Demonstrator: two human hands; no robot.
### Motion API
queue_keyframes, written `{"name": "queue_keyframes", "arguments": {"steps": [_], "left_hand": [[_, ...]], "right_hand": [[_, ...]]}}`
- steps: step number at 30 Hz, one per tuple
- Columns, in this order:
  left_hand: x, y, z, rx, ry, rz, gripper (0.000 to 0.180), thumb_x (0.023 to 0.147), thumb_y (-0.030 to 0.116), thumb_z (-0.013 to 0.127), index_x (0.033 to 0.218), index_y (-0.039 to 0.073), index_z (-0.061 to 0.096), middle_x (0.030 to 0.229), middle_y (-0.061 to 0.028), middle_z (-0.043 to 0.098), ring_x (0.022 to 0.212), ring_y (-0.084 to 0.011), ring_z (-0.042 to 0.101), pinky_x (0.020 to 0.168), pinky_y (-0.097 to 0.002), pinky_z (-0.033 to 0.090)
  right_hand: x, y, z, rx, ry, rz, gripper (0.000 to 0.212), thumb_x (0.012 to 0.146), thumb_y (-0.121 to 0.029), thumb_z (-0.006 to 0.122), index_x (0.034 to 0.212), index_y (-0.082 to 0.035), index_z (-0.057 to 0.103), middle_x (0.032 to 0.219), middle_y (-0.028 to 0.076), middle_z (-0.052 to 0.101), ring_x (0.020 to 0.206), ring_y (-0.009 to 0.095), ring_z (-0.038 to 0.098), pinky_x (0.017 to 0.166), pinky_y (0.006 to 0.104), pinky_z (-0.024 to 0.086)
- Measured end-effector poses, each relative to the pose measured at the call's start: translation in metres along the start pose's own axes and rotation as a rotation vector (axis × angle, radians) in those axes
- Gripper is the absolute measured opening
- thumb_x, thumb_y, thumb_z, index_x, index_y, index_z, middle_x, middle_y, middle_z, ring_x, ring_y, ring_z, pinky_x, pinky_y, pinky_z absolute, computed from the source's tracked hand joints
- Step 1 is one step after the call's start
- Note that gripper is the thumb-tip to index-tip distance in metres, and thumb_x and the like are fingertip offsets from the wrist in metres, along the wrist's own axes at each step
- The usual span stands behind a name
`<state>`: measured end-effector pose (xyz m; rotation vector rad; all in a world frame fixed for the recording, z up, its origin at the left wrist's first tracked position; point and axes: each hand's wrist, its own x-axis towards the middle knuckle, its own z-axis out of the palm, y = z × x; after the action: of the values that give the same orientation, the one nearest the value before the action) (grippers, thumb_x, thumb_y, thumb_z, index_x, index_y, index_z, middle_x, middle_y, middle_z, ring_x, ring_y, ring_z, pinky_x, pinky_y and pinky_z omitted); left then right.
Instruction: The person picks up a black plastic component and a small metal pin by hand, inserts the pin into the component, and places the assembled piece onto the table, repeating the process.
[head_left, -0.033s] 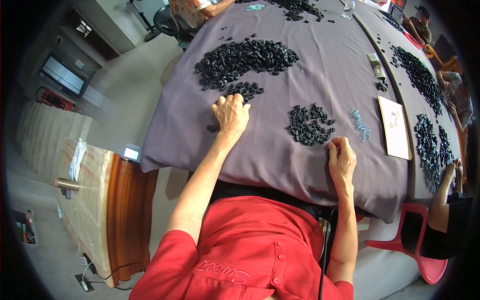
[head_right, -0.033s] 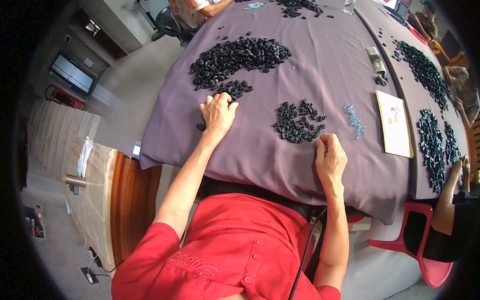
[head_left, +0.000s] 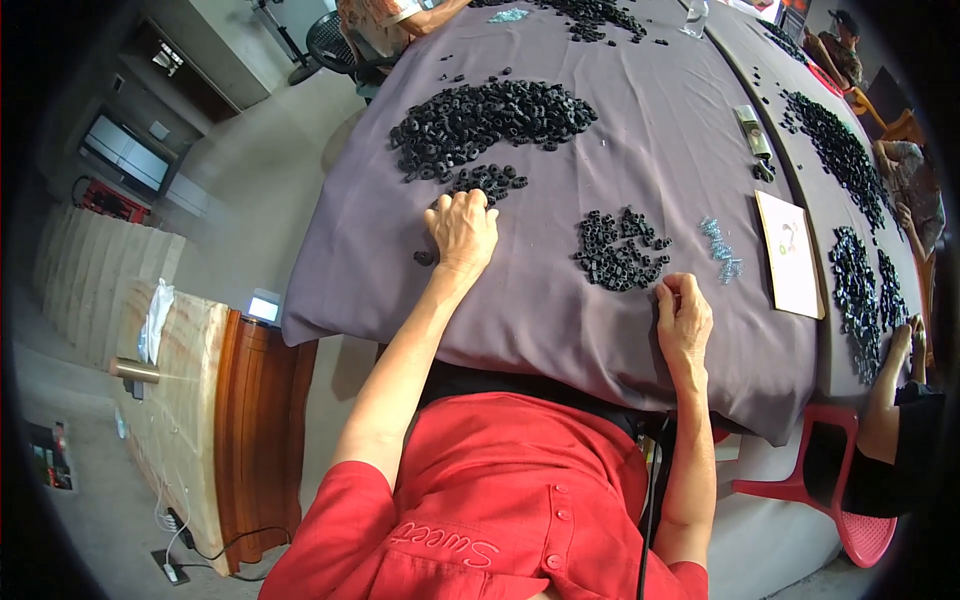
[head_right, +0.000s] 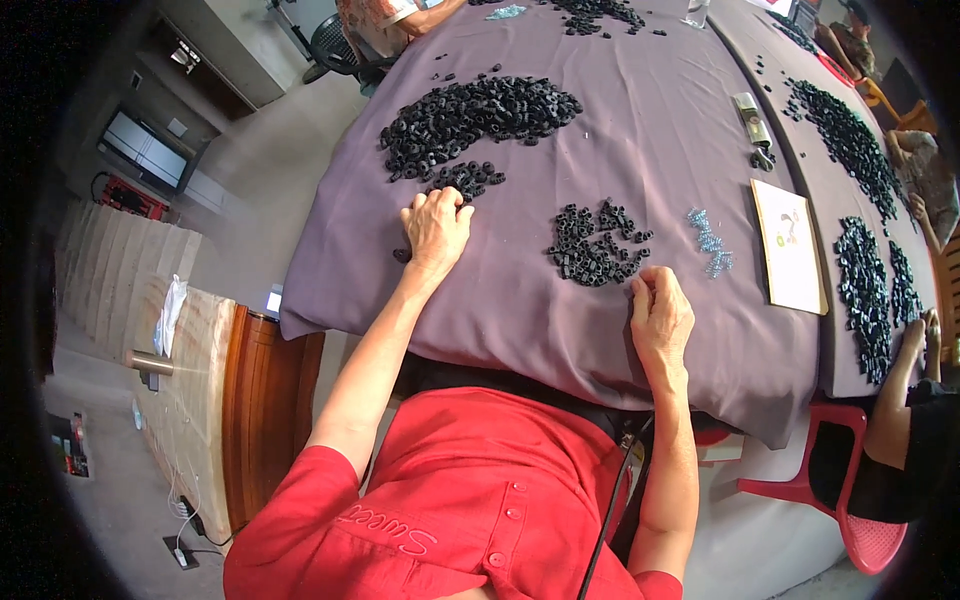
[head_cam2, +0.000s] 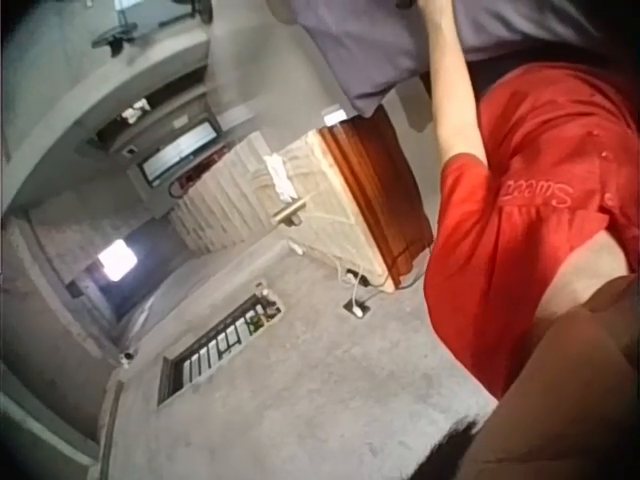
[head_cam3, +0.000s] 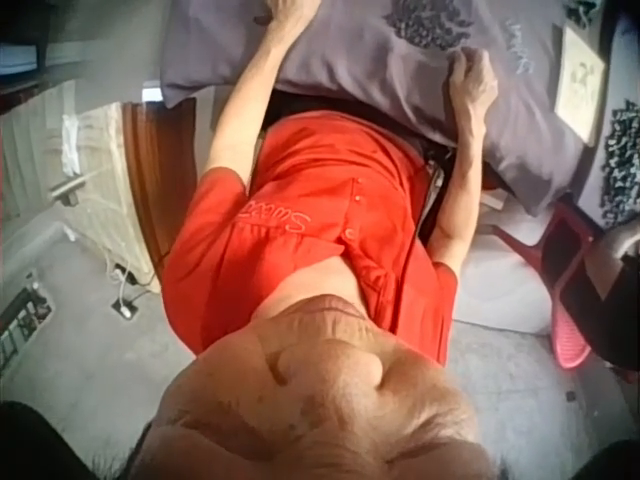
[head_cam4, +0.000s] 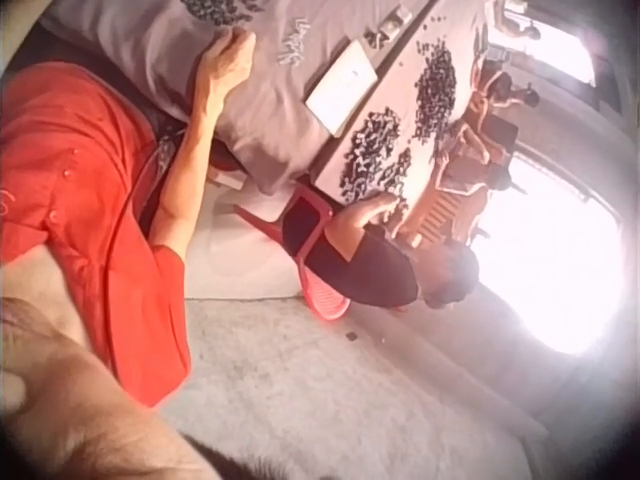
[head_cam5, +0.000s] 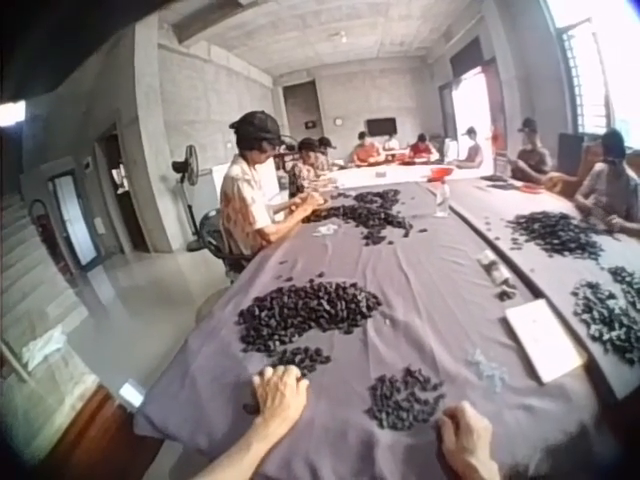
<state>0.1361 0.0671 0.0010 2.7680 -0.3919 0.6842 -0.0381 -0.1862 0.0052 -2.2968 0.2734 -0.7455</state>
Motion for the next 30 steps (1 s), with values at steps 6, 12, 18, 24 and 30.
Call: {"name": "queue_keyframes", "arguments": {"steps": [6, 12, 18, 24, 30], "left_hand": [[-0.016, 0.007, -0.008, -1.135, -0.088, -0.250, 0.021, 0.087, 0.010, 0.058, 0.107, 0.006, 0.062, 0.080, -0.0031, 0.065, 0.065, -0.0097, 0.054, 0.059, -0.0251, 0.046], [-0.056, 0.062, -0.037, -1.716, -0.518, -0.511, 0.015, 0.089, 0.009, 0.058, 0.103, 0.005, 0.060, 0.083, -0.0081, 0.066, 0.064, -0.0079, 0.059, 0.055, -0.0191, 0.047], [-0.072, 0.082, -0.038, -1.854, -0.569, -0.655, 0.008, 0.087, 0.007, 0.059, 0.095, 0.006, 0.058, 0.087, -0.0096, 0.066, 0.068, -0.0111, 0.062, 0.058, -0.0207, 0.049], [-0.078, 0.086, -0.033, -1.886, -0.559, -0.703, 0.011, 0.084, 0.010, 0.065, 0.091, 0.004, 0.059, 0.082, -0.0066, 0.066, 0.066, -0.0097, 0.061, 0.056, -0.0202, 0.048], [-0.082, 0.091, -0.034, -1.850, -0.557, -0.611, 0.012, 0.084, 0.011, 0.066, 0.090, 0.003, 0.059, 0.079, -0.0055, 0.065, 0.064, -0.0095, 0.060, 0.055, -0.0202, 0.048]], "right_hand": [[0.000, -0.006, -0.004, 0.033, 0.017, -0.002, 0.007, 0.082, -0.006, 0.058, 0.088, -0.004, 0.055, 0.080, 0.012, 0.058, 0.071, 0.029, 0.059, 0.064, 0.0345, 0.046], [-0.004, -0.028, -0.005, 0.168, 0.011, -0.088, 0.010, 0.080, 0.000, 0.060, 0.089, -0.002, 0.059, 0.077, 0.011, 0.055, 0.063, 0.024, 0.054, 0.060, 0.0304, 0.044], [-0.013, -0.056, 0.007, 0.367, -0.109, -0.056, 0.015, 0.079, 0.003, 0.059, 0.093, -0.002, 0.063, 0.074, 0.010, 0.056, 0.060, 0.019, 0.054, 0.056, 0.0282, 0.044], [-0.021, -0.059, 0.021, 0.398, -0.211, -0.061, 0.018, 0.080, 0.003, 0.059, 0.097, 0.000, 0.059, 0.078, 0.011, 0.059, 0.067, 0.021, 0.061, 0.060, 0.0284, 0.048], [-0.024, -0.057, 0.027, 0.495, -0.176, 0.003, 0.018, 0.081, 0.002, 0.058, 0.099, 0.000, 0.057, 0.082, 0.012, 0.064, 0.073, 0.017, 0.065, 0.064, 0.0270, 0.051]]}}
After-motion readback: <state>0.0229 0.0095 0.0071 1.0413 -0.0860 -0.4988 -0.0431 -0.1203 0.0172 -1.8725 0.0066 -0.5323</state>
